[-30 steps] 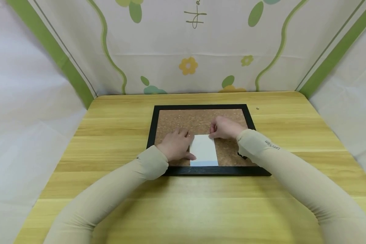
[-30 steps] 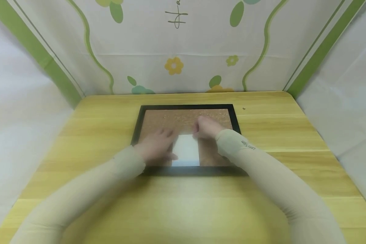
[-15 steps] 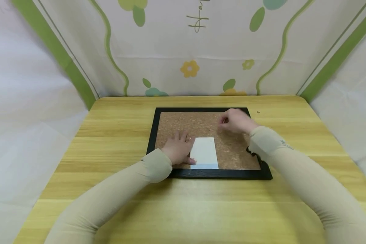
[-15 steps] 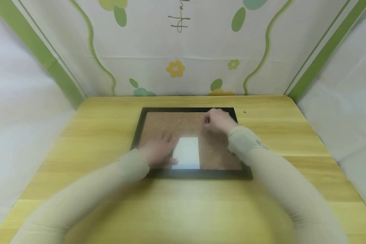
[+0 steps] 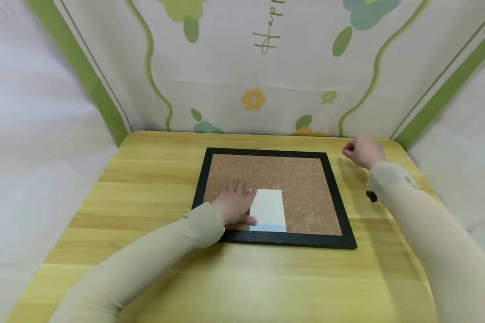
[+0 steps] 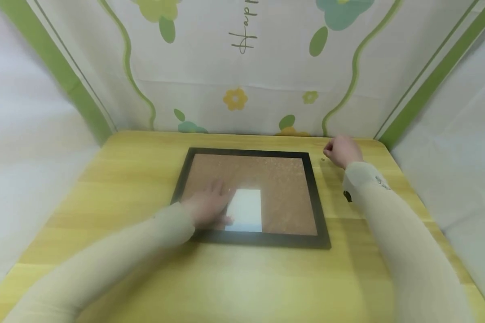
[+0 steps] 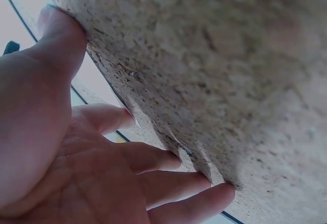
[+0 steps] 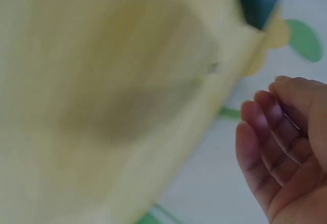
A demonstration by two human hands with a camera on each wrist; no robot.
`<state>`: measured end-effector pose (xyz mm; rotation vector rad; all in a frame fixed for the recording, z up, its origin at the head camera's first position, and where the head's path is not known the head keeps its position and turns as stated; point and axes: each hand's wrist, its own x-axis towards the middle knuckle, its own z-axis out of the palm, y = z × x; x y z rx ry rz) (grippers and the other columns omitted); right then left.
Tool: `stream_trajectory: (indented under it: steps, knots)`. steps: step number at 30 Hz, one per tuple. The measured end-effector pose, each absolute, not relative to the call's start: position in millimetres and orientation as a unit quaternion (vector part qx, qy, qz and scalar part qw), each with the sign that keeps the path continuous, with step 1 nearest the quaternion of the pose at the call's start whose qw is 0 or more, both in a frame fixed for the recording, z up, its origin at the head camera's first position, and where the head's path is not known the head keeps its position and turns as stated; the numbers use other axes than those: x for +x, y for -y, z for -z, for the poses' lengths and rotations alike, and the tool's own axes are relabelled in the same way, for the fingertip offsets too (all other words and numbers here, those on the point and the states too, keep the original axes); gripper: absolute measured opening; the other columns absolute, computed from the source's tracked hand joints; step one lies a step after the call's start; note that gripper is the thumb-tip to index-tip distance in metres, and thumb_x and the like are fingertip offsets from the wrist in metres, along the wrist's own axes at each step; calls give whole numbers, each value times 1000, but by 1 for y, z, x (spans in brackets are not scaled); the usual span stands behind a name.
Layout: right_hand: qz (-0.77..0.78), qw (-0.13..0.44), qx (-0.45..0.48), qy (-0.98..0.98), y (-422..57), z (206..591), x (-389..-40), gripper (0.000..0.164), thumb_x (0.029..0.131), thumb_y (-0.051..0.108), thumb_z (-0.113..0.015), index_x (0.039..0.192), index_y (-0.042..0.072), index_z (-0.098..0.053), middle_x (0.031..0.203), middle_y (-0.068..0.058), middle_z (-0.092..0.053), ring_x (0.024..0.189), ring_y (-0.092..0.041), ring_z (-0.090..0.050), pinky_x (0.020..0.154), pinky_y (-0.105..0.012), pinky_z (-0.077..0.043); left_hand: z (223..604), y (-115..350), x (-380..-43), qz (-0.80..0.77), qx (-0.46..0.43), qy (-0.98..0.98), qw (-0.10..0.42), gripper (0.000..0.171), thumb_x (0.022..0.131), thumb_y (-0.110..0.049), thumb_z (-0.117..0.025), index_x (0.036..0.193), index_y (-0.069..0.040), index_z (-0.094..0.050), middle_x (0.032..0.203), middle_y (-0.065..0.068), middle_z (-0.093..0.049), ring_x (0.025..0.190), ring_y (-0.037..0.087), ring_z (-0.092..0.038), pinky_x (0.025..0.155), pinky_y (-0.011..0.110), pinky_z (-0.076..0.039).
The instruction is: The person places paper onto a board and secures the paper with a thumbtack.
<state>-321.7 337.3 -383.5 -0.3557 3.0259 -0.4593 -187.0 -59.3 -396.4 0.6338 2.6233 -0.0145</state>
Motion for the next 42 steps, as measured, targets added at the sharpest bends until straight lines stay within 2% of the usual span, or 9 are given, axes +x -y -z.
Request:
stream_trajectory:
  steps: [9,19,30,38,42]
  knots:
    - [161,31,-75,-984,-369,406,-322,29,99,17,-58,109,-7,-70,108,-28,-67,97,-44,-60,86,-59,-45,396,52,-187,3,232,-947,221,96,87,-61,-62,160,-18,-17,161,28,-6,143,55,-8,105,63,-32]
    - [166,38,-64,-983,-367,416,-329,30,100,23,-60,110,-3,-70,110,-25,-67,100,-42,-59,87,-59,-43,395,50,-187,8,232,-947,221,96,87,-60,-63,160,-18,-16,161,28,-6,143,55,-8,105,64,-31]
    - [146,42,-67,-986,-362,419,-331,24,99,17,-60,106,-4,-70,104,-24,-67,95,-41,-61,84,-58,-45,394,49,-187,2,224,-946,235,97,88,-59,-62,161,-19,-13,162,26,-3,144,53,-5,108,64,-27]
    - [180,34,-66,-981,-368,414,-323,29,99,20,-58,108,-5,-68,106,-25,-65,96,-41,-59,84,-58,-44,393,48,-187,2,223,-945,239,96,88,-59,-62,161,-19,-13,162,26,-3,144,53,-5,108,64,-26]
    - [202,16,-73,-976,-370,407,-316,30,97,21,-57,105,-5,-69,102,-23,-67,90,-37,-60,79,-54,-46,393,48,-187,2,223,-945,240,96,89,-59,-61,161,-18,-13,162,26,-2,144,54,-5,108,63,-27]
